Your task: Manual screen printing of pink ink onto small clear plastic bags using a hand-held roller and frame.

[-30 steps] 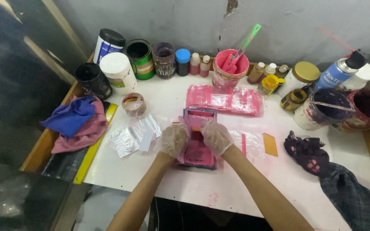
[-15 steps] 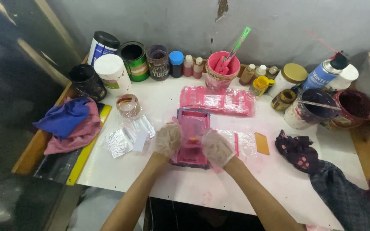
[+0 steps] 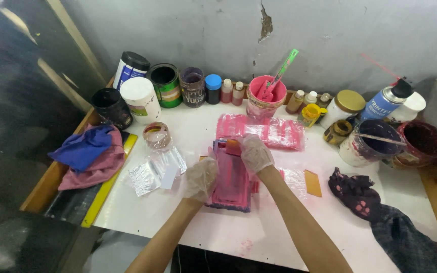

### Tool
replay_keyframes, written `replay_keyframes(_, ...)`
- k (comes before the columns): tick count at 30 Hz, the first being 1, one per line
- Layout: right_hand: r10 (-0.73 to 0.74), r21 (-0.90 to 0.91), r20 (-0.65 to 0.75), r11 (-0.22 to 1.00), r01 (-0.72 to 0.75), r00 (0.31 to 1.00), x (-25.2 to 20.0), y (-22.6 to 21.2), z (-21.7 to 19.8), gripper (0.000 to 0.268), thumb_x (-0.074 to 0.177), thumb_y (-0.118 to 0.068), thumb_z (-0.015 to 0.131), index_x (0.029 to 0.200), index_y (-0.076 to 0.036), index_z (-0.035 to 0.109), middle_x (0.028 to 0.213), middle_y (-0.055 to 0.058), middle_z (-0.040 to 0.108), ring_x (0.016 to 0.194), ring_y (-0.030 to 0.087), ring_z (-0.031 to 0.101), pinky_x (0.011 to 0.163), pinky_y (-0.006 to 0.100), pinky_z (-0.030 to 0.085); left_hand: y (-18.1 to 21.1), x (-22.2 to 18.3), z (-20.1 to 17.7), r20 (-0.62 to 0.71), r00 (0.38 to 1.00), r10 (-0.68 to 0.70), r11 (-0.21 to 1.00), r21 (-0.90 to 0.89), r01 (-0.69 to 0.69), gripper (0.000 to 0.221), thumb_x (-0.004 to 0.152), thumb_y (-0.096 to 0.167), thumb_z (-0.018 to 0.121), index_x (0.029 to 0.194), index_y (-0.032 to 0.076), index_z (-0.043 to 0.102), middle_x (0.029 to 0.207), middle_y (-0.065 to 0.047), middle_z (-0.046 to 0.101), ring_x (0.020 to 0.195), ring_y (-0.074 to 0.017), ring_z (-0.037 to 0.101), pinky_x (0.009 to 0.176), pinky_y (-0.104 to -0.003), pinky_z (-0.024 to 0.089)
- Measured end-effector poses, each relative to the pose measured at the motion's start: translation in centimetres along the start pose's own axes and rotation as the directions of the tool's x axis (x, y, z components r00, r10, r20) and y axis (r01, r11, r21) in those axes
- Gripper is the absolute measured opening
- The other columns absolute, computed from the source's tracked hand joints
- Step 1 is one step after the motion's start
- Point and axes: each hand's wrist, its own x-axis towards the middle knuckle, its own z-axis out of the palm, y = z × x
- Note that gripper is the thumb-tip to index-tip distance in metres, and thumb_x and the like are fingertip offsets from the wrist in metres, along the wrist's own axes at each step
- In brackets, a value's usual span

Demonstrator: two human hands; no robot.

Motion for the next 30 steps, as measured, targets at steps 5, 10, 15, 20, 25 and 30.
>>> replay_keyframes(5, -0.130, -0.143, -0.031, 0.982, 0.124, 0.991, 1.0, 2.3, 2.1, 0.034, 0.093, -0.018, 0.046, 0.115, -0.025, 0.070, 0.114, 0.007, 0.066, 0.106, 0.030, 0.065, 0.088, 0.038, 0.059, 0.8, -2.1, -0.9, -0.070, 0.998, -0.004, 0.999, -0.049, 0.001, 0.050, 0.106, 0.041, 0.032, 0.109, 0.008, 0.069, 0.097, -0.022, 0.076, 0.094, -0.0389, 0.076, 0.087, -0.052, 0.060)
replay_keyframes(10, -0.106, -0.118, -0.116, 0.989, 0.092, 0.988, 0.4, 0.0, 0.3, 0.030, 0.092, -0.024, 0.053, 0.114, -0.020, 0.073, 0.114, 0.009, 0.067, 0.106, 0.032, 0.065, 0.091, 0.041, 0.058, 0.6, -2.4, -0.9, -0.206, 0.977, 0.052, 0.995, -0.078, -0.070, 0.041, 0.101, 0.034, 0.037, 0.099, 0.008, 0.070, 0.090, -0.021, 0.076, 0.090, -0.0401, 0.076, 0.080, -0.052, 0.061)
replay_keyframes(15, -0.060, -0.043, -0.244, 0.998, 0.051, 0.968, -0.1, -1.2, -1.4, 0.028, 0.091, -0.029, 0.065, 0.115, -0.023, 0.076, 0.118, 0.006, 0.071, 0.112, 0.028, 0.066, 0.097, 0.038, 0.057, 0.4, -1.5, 0.5, -0.434, 0.889, 0.149, 0.989, 0.069, -0.133, 0.032, 0.101, 0.025, 0.042, 0.090, 0.007, 0.067, 0.078, -0.016, 0.070, 0.071, -0.0357, 0.075, 0.063, -0.048, 0.060)
replay_keyframes(20, 0.270, 0.462, -0.163, 0.871, -0.168, 0.949, -1.9, -4.8, -5.3, 0.036, 0.091, -0.034, 0.068, 0.127, -0.031, 0.073, 0.132, 0.002, 0.069, 0.127, 0.024, 0.062, 0.107, 0.038, 0.051, -0.7, -0.5, 0.2, -0.353, 0.879, 0.322, 0.916, 0.349, -0.196, 0.022, 0.096, 0.017, 0.040, 0.095, 0.012, 0.061, 0.075, -0.003, 0.059, 0.073, -0.0258, 0.071, 0.054, -0.041, 0.056)
replay_keyframes(25, 0.350, 0.973, 0.037, 0.200, -0.113, 0.936, -3.3, -7.6, -8.4, 0.039, 0.100, -0.025, 0.059, 0.137, -0.014, 0.066, 0.140, 0.005, 0.064, 0.129, 0.021, 0.059, 0.103, 0.036, 0.051, -0.6, 0.3, 1.4, -0.357, 0.928, 0.105, 0.994, 0.074, -0.084, 0.029, 0.100, 0.019, 0.039, 0.089, 0.008, 0.064, 0.081, -0.010, 0.069, 0.071, -0.0375, 0.074, 0.059, -0.049, 0.058)
replay_keyframes(30, 0.156, 0.848, 0.050, -0.529, 0.040, 0.987, -4.5, -7.6, -8.1, 0.050, 0.105, -0.039, 0.047, 0.142, -0.007, 0.056, 0.150, 0.012, 0.056, 0.139, 0.030, 0.052, 0.106, 0.041, 0.049, 2.4, -1.5, -3.3, -0.520, 0.854, 0.026, 0.985, -0.132, -0.110, 0.022, 0.093, 0.026, 0.055, 0.100, 0.016, 0.074, 0.090, -0.002, 0.071, 0.081, -0.0286, 0.075, 0.073, -0.041, 0.059)
